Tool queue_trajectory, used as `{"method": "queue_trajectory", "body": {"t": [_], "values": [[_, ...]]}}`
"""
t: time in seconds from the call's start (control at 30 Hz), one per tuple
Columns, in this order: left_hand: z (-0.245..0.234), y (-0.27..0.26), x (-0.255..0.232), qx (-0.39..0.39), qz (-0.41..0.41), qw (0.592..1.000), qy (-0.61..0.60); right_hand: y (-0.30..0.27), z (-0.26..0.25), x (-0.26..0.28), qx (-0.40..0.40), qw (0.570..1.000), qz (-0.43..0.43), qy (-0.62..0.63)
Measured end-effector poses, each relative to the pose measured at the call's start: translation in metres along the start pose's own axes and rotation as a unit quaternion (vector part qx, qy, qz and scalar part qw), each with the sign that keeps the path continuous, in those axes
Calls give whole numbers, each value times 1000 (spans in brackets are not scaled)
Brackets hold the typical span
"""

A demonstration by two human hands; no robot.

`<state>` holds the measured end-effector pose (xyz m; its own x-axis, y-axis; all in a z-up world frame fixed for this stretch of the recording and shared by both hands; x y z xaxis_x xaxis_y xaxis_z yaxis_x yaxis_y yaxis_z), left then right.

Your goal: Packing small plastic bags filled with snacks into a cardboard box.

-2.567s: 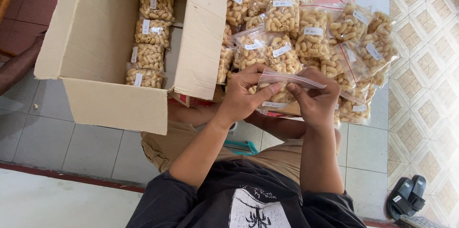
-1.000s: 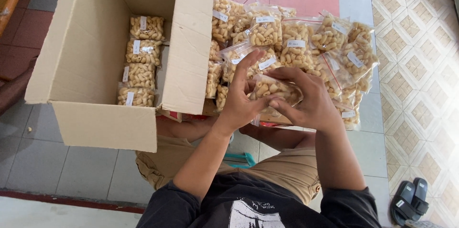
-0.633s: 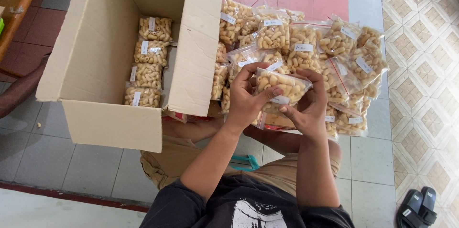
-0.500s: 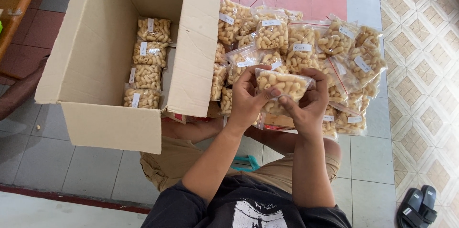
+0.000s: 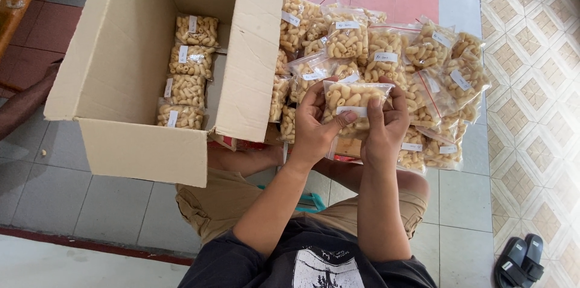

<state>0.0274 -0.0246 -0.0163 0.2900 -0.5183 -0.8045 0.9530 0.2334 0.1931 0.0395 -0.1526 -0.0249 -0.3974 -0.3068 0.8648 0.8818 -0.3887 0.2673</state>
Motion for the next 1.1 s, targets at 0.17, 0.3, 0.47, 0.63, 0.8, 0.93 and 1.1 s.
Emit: {"method": "queue_trajectory", "body": {"t": [0.17, 0.3, 0.47, 0.63, 0.8, 0.93, 1.1], "values": [[-6, -6, 15, 1, -25, 1000, -16, 0, -1, -2, -53, 998, -25, 3], [-5, -8, 13, -2, -27, 1000, -16, -5, 25, 25, -68, 996, -48, 13], [-7, -6, 15, -25, -19, 999, -22, -1, -4, -15, -90, 994, -53, 18], [-2, -10, 16, -34, -15, 998, -54, -2, -11, -24, -118, 991, -60, -24], [1, -13, 14, -35, -39, 996, -77, -5, 5, -3, -144, 987, -60, -32], [-2, -10, 27, -37, -39, 995, -85, -6, 8, -2, -156, 986, -47, -35], [-5, -8, 18, -55, -55, 993, -83, -7, 4, -8, -121, 991, -30, -38]]}}
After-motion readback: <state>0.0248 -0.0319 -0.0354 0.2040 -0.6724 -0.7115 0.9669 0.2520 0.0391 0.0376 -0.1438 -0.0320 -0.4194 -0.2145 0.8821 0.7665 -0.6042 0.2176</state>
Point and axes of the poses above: each hand's wrist, its own y-axis towards the middle knuckle, its own z-axis out of the palm, x = y × z, the point moved 2 cm from there along y, towards the middle knuckle, and after that the axes turned 8 degrees about -x, right-handed, at the moved point
